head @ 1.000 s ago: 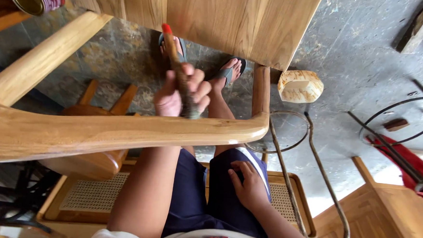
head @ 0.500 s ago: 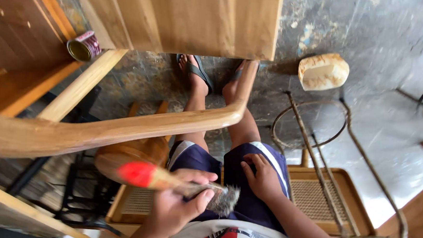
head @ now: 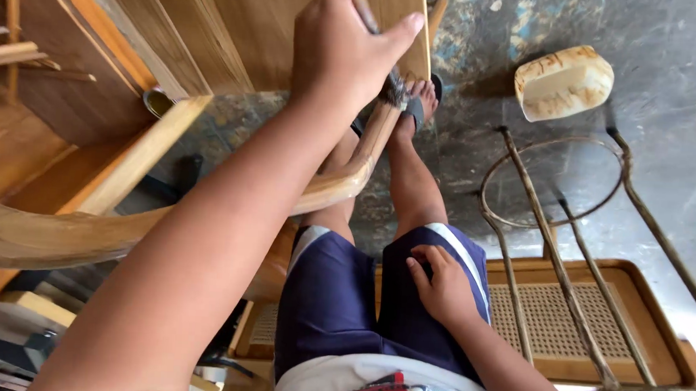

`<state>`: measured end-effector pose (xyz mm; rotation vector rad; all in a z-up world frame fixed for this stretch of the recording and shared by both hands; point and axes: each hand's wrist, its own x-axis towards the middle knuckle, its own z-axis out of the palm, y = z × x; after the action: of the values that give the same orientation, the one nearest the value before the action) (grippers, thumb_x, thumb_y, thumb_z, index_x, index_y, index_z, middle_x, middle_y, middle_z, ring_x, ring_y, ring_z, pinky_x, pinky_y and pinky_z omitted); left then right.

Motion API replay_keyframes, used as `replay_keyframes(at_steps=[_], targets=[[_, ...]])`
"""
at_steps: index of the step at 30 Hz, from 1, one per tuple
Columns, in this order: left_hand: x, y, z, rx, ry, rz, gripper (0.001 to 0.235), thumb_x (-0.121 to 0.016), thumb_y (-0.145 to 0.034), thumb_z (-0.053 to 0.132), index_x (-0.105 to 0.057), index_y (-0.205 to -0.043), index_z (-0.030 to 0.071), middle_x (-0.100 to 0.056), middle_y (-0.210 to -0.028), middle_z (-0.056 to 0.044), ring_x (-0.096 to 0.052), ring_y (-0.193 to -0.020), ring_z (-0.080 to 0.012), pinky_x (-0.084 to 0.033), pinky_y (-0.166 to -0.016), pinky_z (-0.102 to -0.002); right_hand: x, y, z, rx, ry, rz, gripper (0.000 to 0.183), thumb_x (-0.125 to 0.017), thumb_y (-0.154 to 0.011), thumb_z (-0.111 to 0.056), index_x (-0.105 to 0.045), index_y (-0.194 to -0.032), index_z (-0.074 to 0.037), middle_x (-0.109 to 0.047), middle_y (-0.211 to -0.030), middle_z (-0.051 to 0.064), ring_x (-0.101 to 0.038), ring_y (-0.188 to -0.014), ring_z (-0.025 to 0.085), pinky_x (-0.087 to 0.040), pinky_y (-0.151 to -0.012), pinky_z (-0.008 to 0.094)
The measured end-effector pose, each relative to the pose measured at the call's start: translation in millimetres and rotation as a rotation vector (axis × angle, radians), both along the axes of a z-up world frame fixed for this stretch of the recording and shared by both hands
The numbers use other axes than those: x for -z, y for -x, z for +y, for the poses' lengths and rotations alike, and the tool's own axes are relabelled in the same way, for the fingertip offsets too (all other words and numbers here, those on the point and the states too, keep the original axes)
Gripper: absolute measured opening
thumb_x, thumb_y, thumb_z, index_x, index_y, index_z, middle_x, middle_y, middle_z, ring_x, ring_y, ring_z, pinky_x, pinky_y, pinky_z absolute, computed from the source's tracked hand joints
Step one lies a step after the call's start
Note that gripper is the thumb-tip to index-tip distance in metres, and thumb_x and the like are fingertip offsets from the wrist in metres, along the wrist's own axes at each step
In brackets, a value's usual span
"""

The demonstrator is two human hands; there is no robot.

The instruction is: Applying a clear finish or stain to a wooden chair using a paintbrush

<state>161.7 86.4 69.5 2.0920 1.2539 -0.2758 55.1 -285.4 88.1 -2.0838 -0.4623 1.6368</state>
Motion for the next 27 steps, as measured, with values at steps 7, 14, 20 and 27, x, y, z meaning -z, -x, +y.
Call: replay_keyframes(at_steps=[7, 14, 20, 27], targets=[[-79, 30, 9, -0.284, 0.421, 0.260, 0.038, -0.086, -0.086, 0.030, -0.055, -0.076, 0.011, -0.067, -0.063, -0.003, -0.070, -0.045, -0.0121, -0.059, -0.037, -0.022, 2, -5, -3, 0.041, 0.004, 0.006, 0.025, -0.064, -0.097, -0.028, -0.069, -0.112, -0.009, -0.074, -0.105, 0.011, -0.072, -0.098, 0.028, -0.054, -0.087, 0.039], [-132, 70, 33, -0.309, 0.319, -0.084, 0.021, -0.077, -0.087, 0.011, -0.065, -0.091, -0.007, -0.066, -0.075, -0.024, -0.073, -0.065, -0.0238, -0.064, -0.050, -0.035, 2, -10, 5, 0.031, 0.050, -0.009, 0.023, -0.065, -0.099, -0.033, -0.070, -0.109, -0.013, -0.070, -0.092, 0.010, -0.073, -0.091, 0.038, -0.058, -0.077, 0.048], [-107, 70, 17, -0.324, 0.515, 0.006, 0.012, -0.074, -0.079, 0.014, -0.067, -0.088, 0.009, -0.070, -0.077, -0.013, -0.072, -0.070, -0.0193, -0.066, -0.050, -0.039, 2, -2, 5, 0.052, 0.111, -0.008, 0.022, -0.065, -0.100, -0.033, -0.070, -0.113, -0.015, -0.071, -0.098, 0.012, -0.072, -0.099, 0.040, -0.057, -0.083, 0.049], [-125, 84, 45, 0.017, 0.243, -0.277, 0.016, -0.072, -0.095, 0.006, -0.057, -0.094, 0.009, -0.069, -0.094, -0.006, -0.069, -0.089, -0.0185, -0.053, -0.085, -0.032, -5, 20, 36, 0.024, 0.024, -0.044, 0.023, -0.063, -0.097, -0.027, -0.069, -0.111, -0.009, -0.074, -0.105, 0.011, -0.071, -0.098, 0.029, -0.053, -0.088, 0.040]])
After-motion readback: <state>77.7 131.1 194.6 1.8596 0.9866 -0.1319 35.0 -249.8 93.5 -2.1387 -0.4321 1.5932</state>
